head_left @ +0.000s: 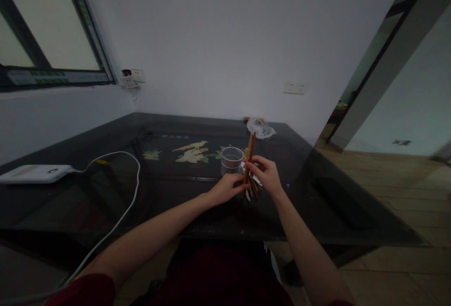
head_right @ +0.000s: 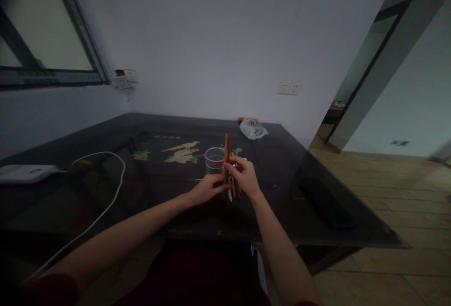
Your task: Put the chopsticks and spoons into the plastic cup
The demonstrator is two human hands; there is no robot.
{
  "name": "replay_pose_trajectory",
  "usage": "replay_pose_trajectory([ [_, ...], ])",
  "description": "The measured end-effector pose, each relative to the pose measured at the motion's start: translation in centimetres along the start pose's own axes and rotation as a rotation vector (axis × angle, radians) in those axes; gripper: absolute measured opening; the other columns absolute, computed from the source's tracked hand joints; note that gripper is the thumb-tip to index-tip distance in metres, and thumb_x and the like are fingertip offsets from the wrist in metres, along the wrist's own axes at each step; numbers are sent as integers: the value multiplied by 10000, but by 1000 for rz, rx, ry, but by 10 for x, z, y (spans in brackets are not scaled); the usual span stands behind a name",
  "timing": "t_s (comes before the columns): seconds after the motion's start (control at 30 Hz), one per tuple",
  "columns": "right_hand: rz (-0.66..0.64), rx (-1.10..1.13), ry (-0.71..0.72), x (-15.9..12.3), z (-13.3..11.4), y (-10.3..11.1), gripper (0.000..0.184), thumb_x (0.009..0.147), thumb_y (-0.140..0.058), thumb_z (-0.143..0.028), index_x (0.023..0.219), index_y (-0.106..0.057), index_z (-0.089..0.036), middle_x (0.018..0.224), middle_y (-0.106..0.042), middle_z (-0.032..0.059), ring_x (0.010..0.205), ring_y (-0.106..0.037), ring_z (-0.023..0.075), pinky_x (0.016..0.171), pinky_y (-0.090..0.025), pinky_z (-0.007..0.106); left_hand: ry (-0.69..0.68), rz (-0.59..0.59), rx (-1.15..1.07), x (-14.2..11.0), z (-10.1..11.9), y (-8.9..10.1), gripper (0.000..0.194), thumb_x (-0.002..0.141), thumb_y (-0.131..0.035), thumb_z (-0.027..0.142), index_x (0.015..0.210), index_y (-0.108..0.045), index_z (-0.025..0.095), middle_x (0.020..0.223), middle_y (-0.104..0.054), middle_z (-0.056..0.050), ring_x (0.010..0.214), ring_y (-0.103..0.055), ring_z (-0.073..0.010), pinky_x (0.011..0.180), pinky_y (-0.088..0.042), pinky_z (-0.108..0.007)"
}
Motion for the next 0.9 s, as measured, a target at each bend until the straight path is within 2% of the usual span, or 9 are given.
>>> replay_pose_trajectory([
  [0.1, 33, 17, -4, -1, 1, 0, 208, 726, -679, -386, 802, -693, -192, 758, -685, 29, 527, -576, 131, 482, -490, 249, -14, -5, 21, 0, -1, 1, 283, 875, -515, 354, 975, -654, 128, 903, -690, -64, 800, -606, -180, 771, -467, -286],
  [0.23, 82, 11, 8, -1, 3, 2, 211, 719, -684, -388, 798, -694, -192, 789, -697, 42, 565, -603, 151, 498, -514, 267, -13, -6, 49, 0, -1, 5, 284, 863, -528, 376, 943, -658, 137, 890, -687, -66, 827, -608, -195, 796, -466, -298],
  [0.43, 32, 27, -10, -1, 6, 0, 218, 682, -720, -393, 781, -685, -202, 793, -698, 36, 578, -611, 157, 511, -531, 272, -61, -49, 72, 1, 4, 6, 258, 881, -501, 353, 921, -642, 140, 871, -675, -54, 801, -606, -178, 775, -459, -277],
  [0.53, 36, 25, -13, 0, 7, 1, 216, 692, -714, -388, 795, -682, -202, 783, -688, 33, 563, -602, 150, 511, -529, 270, -55, -22, 179, 0, 5, 10, 252, 877, -505, 354, 923, -637, 144, 830, -663, -50, 758, -596, -167, 733, -455, -262],
  [0.63, 63, 19, -9, 0, 9, 2, 208, 709, -702, -379, 803, -678, -196, 772, -678, 32, 566, -604, 150, 512, -525, 269, -86, 74, 324, -2, 10, 21, 257, 885, -483, 360, 942, -633, 159, 797, -644, -40, 707, -576, -152, 688, -445, -254],
  [0.73, 82, 13, -11, 0, 9, 3, 209, 714, -694, -385, 801, -680, -195, 778, -676, 31, 589, -611, 157, 519, -527, 274, -175, 214, 388, -7, 19, 40, 273, 912, -416, 325, 884, -634, 165, 773, -629, -39, 701, -571, -144, 693, -446, -261],
  [0.83, 89, -5, -16, 1, 9, 3, 225, 712, -693, -399, 804, -683, -194, 786, -675, 28, 576, -602, 149, 515, -523, 272, -246, 410, 386, -10, 26, 62, 243, 911, -408, 283, 877, -623, 176, 847, -636, -51, 841, -584, -163, 809, -450, -300],
  [0.9, 88, -22, -13, 1, 9, 4, 228, 719, -689, -404, 798, -682, -191, 781, -670, 27, 576, -598, 145, 516, -519, 264, -225, 554, 383, -10, 24, 75, 208, 900, -432, 282, 952, -609, 187, 985, -617, -67, 993, -551, -183, 920, -415, -348],
])
Point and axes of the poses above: each hand's wrist, its own x-axis towards the middle knuckle, its own y-axis out of the back of the hand, z = x × y, the point moved 5 cm from there along x, towards the middle knuckle
